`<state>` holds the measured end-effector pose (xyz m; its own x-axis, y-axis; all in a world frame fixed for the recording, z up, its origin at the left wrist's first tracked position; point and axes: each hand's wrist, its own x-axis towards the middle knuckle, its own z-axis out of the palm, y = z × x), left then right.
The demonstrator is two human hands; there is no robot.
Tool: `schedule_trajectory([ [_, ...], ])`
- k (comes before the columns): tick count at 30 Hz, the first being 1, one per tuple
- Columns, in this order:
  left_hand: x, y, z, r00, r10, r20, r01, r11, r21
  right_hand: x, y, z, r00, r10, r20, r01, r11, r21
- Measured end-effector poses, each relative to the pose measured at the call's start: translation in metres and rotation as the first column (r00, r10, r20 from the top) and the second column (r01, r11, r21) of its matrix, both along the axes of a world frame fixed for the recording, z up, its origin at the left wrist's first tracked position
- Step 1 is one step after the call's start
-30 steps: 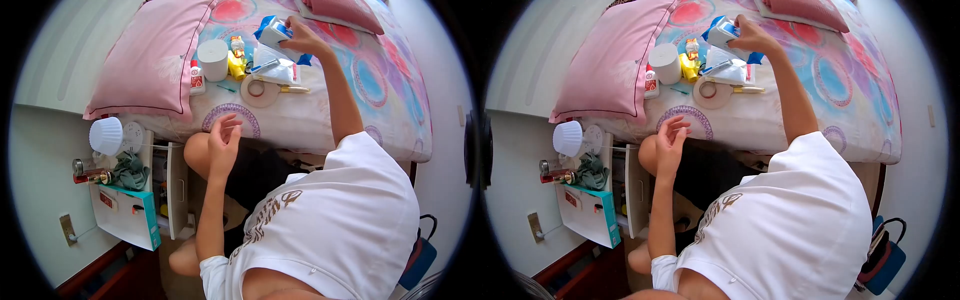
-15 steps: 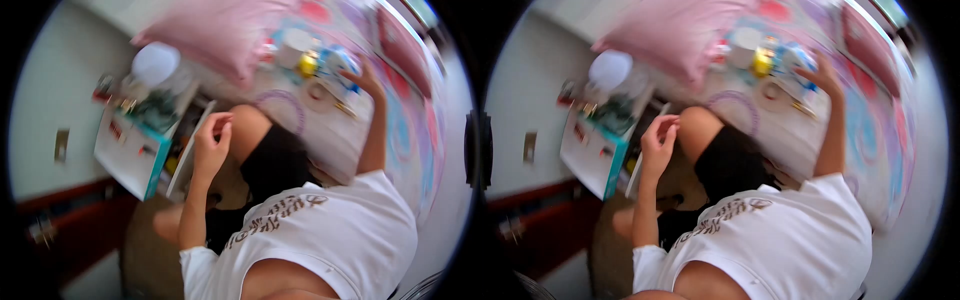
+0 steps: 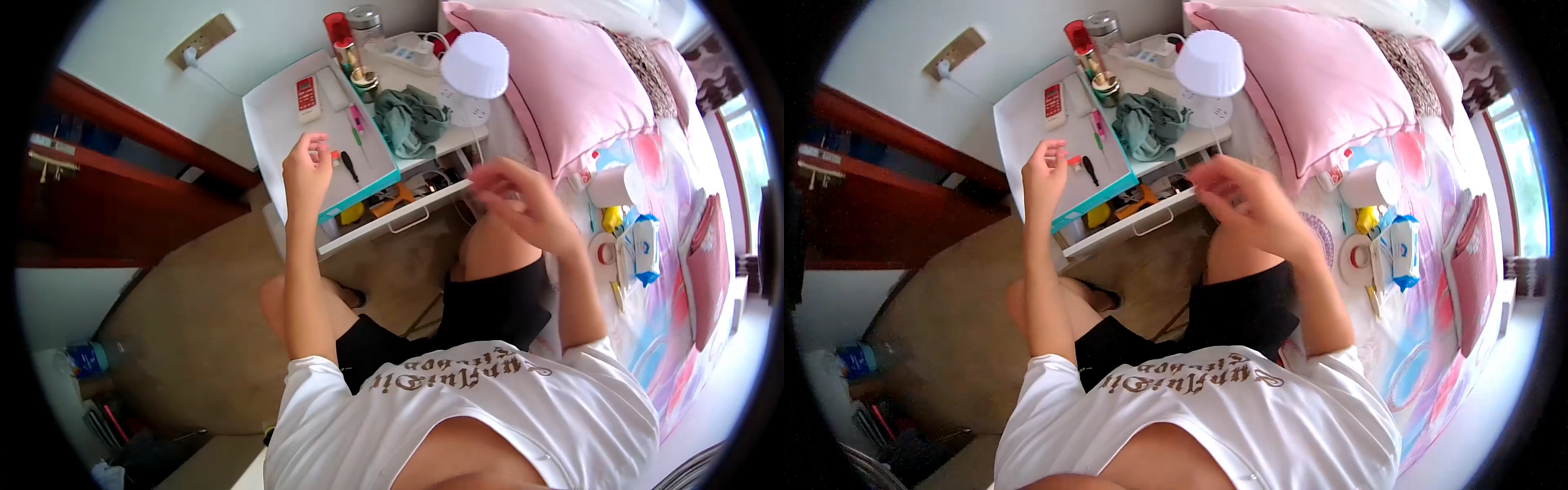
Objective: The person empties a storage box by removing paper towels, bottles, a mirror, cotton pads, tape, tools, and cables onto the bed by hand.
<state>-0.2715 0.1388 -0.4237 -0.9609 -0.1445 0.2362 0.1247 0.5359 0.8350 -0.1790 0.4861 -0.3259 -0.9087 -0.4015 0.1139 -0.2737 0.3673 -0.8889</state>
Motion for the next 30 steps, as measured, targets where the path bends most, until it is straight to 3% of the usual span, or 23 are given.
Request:
schedule_trajectory([
  [3, -0.008, -0.015, -0.015, 0.994, -0.028, 0.104, 0.038, 0.994, -0.100, -0.049, -0.071, -0.020, 0.991, 0.131, -0.039, -0.132, 0.991, -0.004],
  [5, -0.009, -0.018, -0.021, 0.995, -0.050, 0.082, 0.063, 0.987, -0.151, -0.091, -0.109, -0.045, 0.958, 0.142, -0.248, -0.117, 0.987, 0.110],
  [7, -0.008, -0.016, -0.018, 0.992, -0.088, 0.092, 0.105, 0.975, -0.196, -0.137, -0.151, -0.071, 0.961, 0.098, -0.257, -0.070, 0.991, 0.116],
  [8, -0.008, -0.014, -0.016, 0.993, -0.080, 0.091, 0.096, 0.977, -0.189, -0.161, -0.172, -0.088, 0.932, 0.092, -0.351, -0.031, 0.984, 0.175],
  [10, -0.009, -0.013, -0.016, 0.996, -0.069, 0.060, 0.085, 0.941, -0.329, -0.201, -0.208, -0.119, 0.891, 0.097, -0.444, 0.010, 0.972, 0.234],
  [12, -0.013, -0.021, -0.020, 0.992, -0.101, 0.081, 0.119, 0.953, -0.279, -0.236, -0.237, -0.145, 0.671, 0.223, -0.707, 0.356, 0.739, 0.572],
  [14, -0.014, -0.024, -0.015, 0.984, -0.108, 0.145, 0.131, 0.979, -0.156, -0.264, -0.255, -0.162, 0.662, 0.215, -0.718, 0.409, 0.699, 0.587],
  [16, -0.011, -0.020, -0.011, 0.984, -0.116, 0.138, 0.136, 0.980, -0.147, -0.277, -0.273, -0.171, 0.656, 0.206, -0.727, 0.458, 0.656, 0.599],
  [18, -0.011, -0.021, -0.010, 0.983, -0.130, 0.130, 0.148, 0.979, -0.139, -0.286, -0.285, -0.177, 0.636, 0.069, -0.769, 0.577, 0.619, 0.533],
  [24, -0.011, -0.021, -0.010, 0.978, -0.131, 0.161, 0.157, 0.974, -0.163, -0.293, -0.304, -0.178, 0.721, -0.030, -0.692, 0.593, 0.542, 0.595],
  [26, -0.010, -0.020, -0.007, 0.975, -0.123, 0.183, 0.141, 0.986, -0.088, -0.295, -0.308, -0.178, 0.731, -0.046, -0.681, 0.592, 0.538, 0.600],
  [30, -0.007, -0.016, 0.001, 0.972, -0.121, 0.202, 0.143, 0.984, -0.103, -0.296, -0.311, -0.176, 0.740, -0.152, -0.655, 0.604, 0.578, 0.548],
])
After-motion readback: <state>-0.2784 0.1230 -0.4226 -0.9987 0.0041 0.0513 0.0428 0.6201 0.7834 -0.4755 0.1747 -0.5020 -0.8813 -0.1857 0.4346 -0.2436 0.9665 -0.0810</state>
